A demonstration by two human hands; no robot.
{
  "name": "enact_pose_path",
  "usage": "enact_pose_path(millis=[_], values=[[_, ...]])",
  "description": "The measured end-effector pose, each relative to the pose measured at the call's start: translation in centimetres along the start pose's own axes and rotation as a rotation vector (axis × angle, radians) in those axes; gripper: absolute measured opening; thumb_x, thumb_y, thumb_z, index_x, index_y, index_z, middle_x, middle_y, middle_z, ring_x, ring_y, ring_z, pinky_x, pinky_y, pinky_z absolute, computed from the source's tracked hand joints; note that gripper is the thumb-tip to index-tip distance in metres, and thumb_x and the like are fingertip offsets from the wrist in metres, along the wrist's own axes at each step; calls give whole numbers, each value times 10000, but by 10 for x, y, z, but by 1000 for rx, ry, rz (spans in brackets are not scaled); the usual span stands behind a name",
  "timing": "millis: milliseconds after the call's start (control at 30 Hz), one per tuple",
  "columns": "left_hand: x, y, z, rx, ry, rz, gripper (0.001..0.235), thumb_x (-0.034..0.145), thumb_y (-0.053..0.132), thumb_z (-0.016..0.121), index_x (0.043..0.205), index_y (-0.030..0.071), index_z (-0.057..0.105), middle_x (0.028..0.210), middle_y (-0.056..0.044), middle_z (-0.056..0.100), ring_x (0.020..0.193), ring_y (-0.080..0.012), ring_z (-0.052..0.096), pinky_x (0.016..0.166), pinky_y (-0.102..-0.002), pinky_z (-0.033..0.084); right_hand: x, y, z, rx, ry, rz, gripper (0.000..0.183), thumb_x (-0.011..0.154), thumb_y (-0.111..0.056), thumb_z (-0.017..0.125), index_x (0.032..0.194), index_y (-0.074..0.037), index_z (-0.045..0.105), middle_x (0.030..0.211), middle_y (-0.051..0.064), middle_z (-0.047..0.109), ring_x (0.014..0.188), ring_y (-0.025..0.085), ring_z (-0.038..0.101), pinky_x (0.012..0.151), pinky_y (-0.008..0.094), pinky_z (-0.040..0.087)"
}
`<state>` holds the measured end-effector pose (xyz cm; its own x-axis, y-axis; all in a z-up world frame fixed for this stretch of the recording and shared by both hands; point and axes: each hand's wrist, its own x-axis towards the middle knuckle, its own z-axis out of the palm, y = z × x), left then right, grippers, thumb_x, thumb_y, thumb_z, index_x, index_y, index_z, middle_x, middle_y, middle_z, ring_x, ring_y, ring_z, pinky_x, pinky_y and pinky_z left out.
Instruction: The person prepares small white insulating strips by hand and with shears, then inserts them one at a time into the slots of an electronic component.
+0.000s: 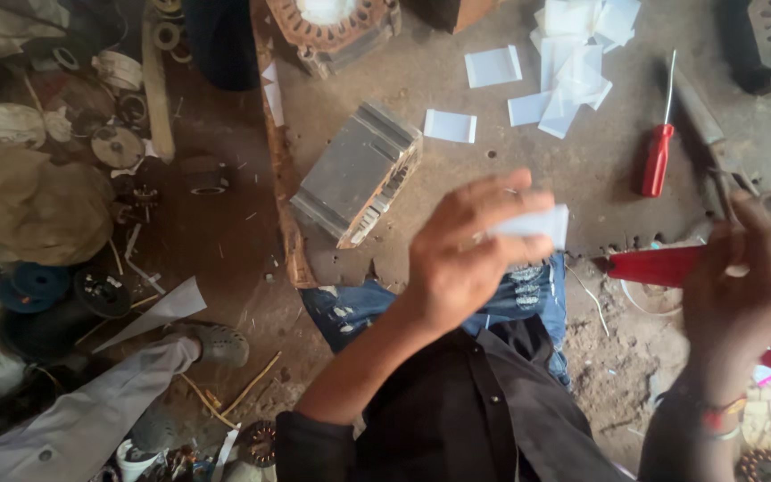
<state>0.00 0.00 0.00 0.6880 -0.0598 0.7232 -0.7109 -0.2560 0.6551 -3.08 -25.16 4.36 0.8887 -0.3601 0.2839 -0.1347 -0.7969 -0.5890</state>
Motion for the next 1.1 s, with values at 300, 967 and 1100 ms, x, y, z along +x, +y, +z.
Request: enact_pose_path(millis=[300, 967, 1100], values=[[23, 52, -38, 7, -214, -168, 346, 996, -28, 734, 1296, 143, 716, 1401, -29, 652, 1171, -168, 735, 948, -286, 673, -42, -62, 33, 1326, -391, 100, 105, 1040, -8, 698, 1068, 74, 639, 969, 149, 671, 741, 194, 672, 619, 297, 548], [11, 56, -55, -179, -89, -503, 302, 931, 5, 747, 1226, 0, 686, 1119, -125, 730, 986, -207, 739, 876, -273, 598, -43, -81, 13, 1042, -382, 56, 97, 989, 129, 658, 1083, 134, 682, 891, 192, 707, 697, 176, 691, 601, 256, 565], [3, 52, -50, -526, -43, -720, 218, 1035, -9, 704, 1253, -10, 714, 1109, -122, 757, 1012, -168, 749, 929, -253, 605, -49, -88, 18, 914, -405, 31, 146, 954, 162, 643, 1094, 138, 679, 914, 187, 711, 757, 191, 715, 711, 301, 602]])
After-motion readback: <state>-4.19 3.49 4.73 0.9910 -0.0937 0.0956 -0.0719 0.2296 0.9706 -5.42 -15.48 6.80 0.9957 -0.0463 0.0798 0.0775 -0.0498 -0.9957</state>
